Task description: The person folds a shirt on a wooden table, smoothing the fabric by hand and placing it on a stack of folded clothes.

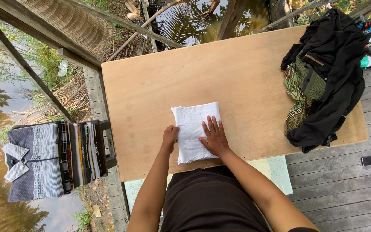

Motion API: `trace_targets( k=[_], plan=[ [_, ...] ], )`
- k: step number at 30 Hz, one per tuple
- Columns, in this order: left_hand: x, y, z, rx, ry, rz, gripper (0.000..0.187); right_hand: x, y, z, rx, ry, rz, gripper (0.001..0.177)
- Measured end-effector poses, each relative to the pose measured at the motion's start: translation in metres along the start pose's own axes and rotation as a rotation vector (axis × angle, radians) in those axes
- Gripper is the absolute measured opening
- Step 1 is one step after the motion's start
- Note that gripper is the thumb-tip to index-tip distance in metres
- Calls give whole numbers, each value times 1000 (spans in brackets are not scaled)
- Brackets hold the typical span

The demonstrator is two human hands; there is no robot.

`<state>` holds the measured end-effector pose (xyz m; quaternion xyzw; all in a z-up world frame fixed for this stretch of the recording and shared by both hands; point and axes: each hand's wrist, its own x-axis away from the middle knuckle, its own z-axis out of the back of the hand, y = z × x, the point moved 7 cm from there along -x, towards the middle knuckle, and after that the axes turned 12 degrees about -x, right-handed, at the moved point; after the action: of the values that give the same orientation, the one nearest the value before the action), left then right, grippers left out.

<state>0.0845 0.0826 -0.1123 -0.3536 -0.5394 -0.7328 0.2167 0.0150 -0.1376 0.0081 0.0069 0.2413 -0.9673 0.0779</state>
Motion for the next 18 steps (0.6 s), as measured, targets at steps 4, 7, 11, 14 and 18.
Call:
trace_targets(
  k=[4,7,11,14,18],
  plan=[
    [-8,-2,-3,-84,177,-201,24,0,0,-6,-15,-17,-26,75],
    [5,3,-5,-268,345,-345,28,1,-2,-8,-8,-11,-18,74],
    [40,22,-10,-456,420,-325,32,2,-6,-7,2,4,22,74],
    [66,42,-10,-494,458,-269,37,0,-5,-4,-41,-1,11,74],
    [101,103,-14,-770,732,-807,51,-7,5,10,-101,37,-25,75]
  ],
)
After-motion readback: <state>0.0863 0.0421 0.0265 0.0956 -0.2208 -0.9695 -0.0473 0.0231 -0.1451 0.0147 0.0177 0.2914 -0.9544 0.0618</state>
